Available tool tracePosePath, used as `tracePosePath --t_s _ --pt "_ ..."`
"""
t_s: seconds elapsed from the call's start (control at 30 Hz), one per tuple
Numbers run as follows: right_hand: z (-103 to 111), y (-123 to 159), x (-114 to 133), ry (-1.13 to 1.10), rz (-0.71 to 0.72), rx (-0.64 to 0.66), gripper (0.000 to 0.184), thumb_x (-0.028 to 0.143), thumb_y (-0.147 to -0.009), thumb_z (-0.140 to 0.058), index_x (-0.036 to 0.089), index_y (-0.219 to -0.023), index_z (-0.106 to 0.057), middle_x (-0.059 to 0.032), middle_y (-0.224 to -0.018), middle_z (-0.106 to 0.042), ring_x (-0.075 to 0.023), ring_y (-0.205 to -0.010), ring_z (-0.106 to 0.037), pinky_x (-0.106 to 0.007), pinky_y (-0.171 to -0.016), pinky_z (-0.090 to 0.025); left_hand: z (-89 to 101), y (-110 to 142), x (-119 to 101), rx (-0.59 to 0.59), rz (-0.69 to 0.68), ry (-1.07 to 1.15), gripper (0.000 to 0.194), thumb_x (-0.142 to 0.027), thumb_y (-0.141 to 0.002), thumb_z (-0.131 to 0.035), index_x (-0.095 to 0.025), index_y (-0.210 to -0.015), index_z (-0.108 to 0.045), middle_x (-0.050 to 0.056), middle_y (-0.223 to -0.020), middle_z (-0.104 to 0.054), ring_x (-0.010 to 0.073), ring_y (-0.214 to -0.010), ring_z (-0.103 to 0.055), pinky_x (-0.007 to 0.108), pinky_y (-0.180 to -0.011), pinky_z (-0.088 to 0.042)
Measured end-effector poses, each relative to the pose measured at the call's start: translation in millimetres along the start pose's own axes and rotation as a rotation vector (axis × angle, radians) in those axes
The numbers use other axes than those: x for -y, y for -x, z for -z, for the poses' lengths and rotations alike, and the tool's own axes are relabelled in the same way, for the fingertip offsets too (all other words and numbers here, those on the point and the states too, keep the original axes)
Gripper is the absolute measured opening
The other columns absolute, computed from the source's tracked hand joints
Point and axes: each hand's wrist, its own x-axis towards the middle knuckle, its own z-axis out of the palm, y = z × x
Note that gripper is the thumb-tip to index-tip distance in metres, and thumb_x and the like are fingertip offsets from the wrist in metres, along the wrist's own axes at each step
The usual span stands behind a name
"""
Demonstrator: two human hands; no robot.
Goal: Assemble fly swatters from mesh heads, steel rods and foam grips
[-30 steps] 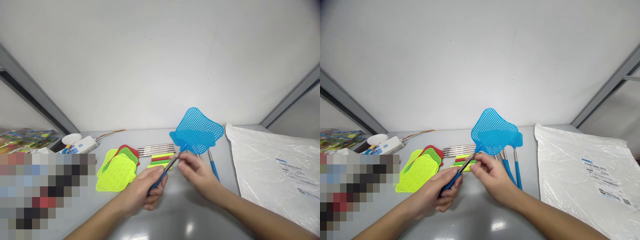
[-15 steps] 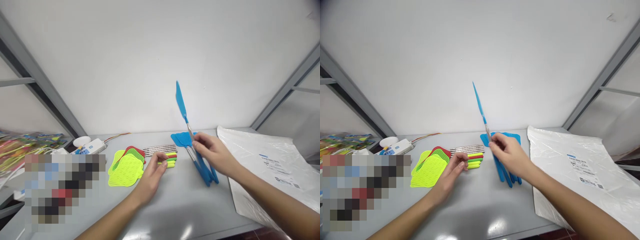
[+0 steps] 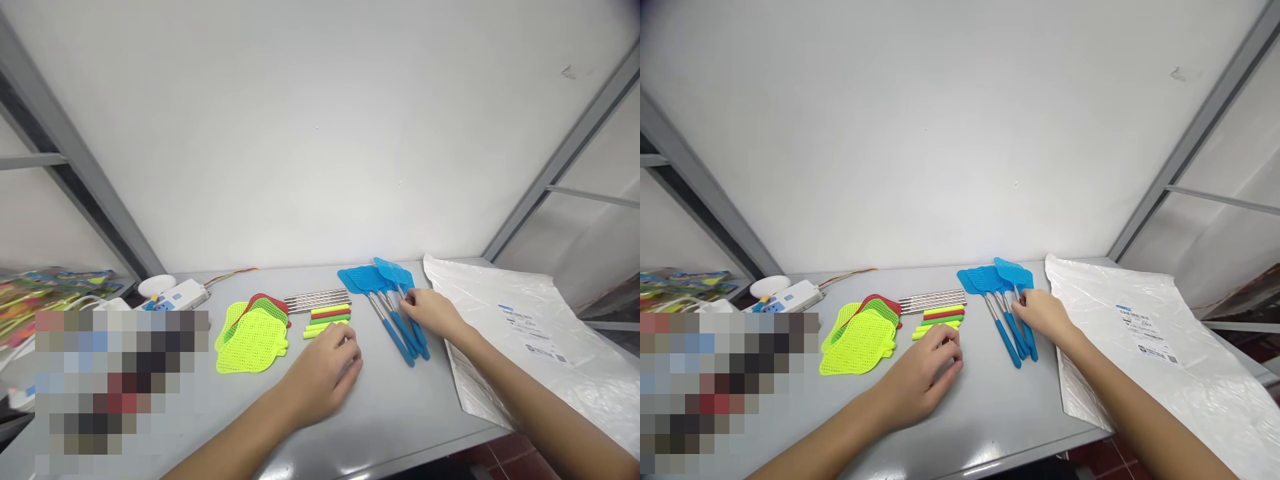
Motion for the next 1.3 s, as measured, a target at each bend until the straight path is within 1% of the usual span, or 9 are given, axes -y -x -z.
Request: tracePosePath --t_s 0.2,0.3,0.4,0.53,0.67,0.9,1.07,1.2,1.3 --pt "-8 -6 -3 0.04 0.029 0.045 0.025 0.036 -0.087 -0.046 0.02 -0.074 -0.061 -0.0071 -0.074 -0.066 -0.0212 -0.068 -0.06 -0.028 -0.055 -0.029 2.3 -1 2 0.057 0.002 -0.061 0.018 -0.022 -0.095 -0.04 -0.018 -0.091 -0.057 0.009 -0.104 -0.054 0.0217 -0.091 -0.051 0.035 -0.079 -0.044" --pt "-10 -5 -5 0.043 0.047 0.061 0.033 0.041 -0.09 -0.042 0.021 -0.072 -0.059 -0.0067 -0.073 -0.066 -0.0208 -0.066 -0.059 -0.029 -0.054 -0.029 0.3 -2 3 0.099 0.01 -0.076 0.019 -0.023 -0.095 -0.039 -0.018 -0.089 -0.056 0.009 -0.104 -0.054 0.0213 -0.09 -0.051 0.035 -0.077 -0.043" --pt "-9 -2 -6 0.039 0.063 0.071 0.041 0.047 -0.093 -0.035 0.021 -0.069 -0.057 -0.0068 -0.071 -0.065 -0.0205 -0.065 -0.058 -0.029 -0.054 -0.029 -1.3 -2 3 0.131 0.015 -0.077 0.02 -0.023 -0.096 -0.038 -0.018 -0.088 -0.055 0.009 -0.103 -0.055 0.0207 -0.088 -0.051 0.035 -0.076 -0.043" --pt "-2 6 -8 0.037 0.07 0.068 0.043 0.048 -0.094 -0.033 0.021 -0.07 -0.056 -0.007 -0.073 -0.065 -0.0201 -0.065 -0.058 -0.029 -0.054 -0.029 -1.2 -3 5 0.156 0.022 -0.075 0.02 -0.023 -0.096 -0.038 -0.018 -0.089 -0.055 0.009 -0.102 -0.054 0.0205 -0.088 -0.051 0.035 -0.077 -0.043" --pt "2 19 -8 0.031 0.08 0.07 0.042 0.049 -0.094 -0.035 0.021 -0.068 -0.054 -0.0056 -0.07 -0.065 -0.0194 -0.062 -0.058 -0.029 -0.053 -0.028 -1.1 -3 7 0.161 0.032 -0.084 0.019 -0.023 -0.097 -0.037 -0.018 -0.088 -0.053 0.008 -0.101 -0.054 0.0201 -0.088 -0.051 0.035 -0.077 -0.043" --pt "-5 40 0 0.073 0.17 0.094 0.039 0.052 -0.091 -0.041 0.022 -0.068 -0.052 -0.0029 -0.065 -0.064 -0.0192 -0.059 -0.058 -0.028 -0.051 -0.026 -2.1 -3 10 0.17 0.034 -0.099 0.016 -0.023 -0.097 -0.037 -0.019 -0.089 -0.051 0.006 -0.101 -0.053 0.0191 -0.088 -0.05 0.034 -0.078 -0.043" --pt "-5 43 8 0.127 0.179 0.099 0.037 0.046 -0.092 -0.04 0.021 -0.067 -0.051 -0.0043 -0.068 -0.065 -0.0194 -0.059 -0.06 -0.028 -0.05 -0.024 -1.1 -3 10 0.163 0.031 -0.103 0.015 -0.022 -0.097 -0.038 -0.019 -0.091 -0.051 0.005 -0.101 -0.052 0.0188 -0.089 -0.05 0.034 -0.078 -0.044" --pt "-7 44 12 0.18 0.182 0.085 0.035 0.044 -0.093 -0.039 0.021 -0.073 -0.056 -0.0059 -0.071 -0.067 -0.0218 -0.062 -0.063 -0.029 -0.05 -0.024 -0.8 -2 9 0.161 0.022 -0.108 0.014 -0.022 -0.097 -0.038 -0.019 -0.091 -0.051 0.005 -0.101 -0.053 0.0189 -0.089 -0.051 0.034 -0.078 -0.044" --pt "-12 45 14 0.204 0.202 0.061 0.039 0.046 -0.095 -0.034 0.021 -0.078 -0.058 -0.0066 -0.073 -0.069 -0.0236 -0.065 -0.065 -0.03 -0.051 -0.025 -1.1 -3 10 0.162 0.018 -0.114 0.015 -0.022 -0.097 -0.038 -0.019 -0.091 -0.051 0.006 -0.101 -0.053 0.0189 -0.089 -0.051 0.033 -0.078 -0.044"
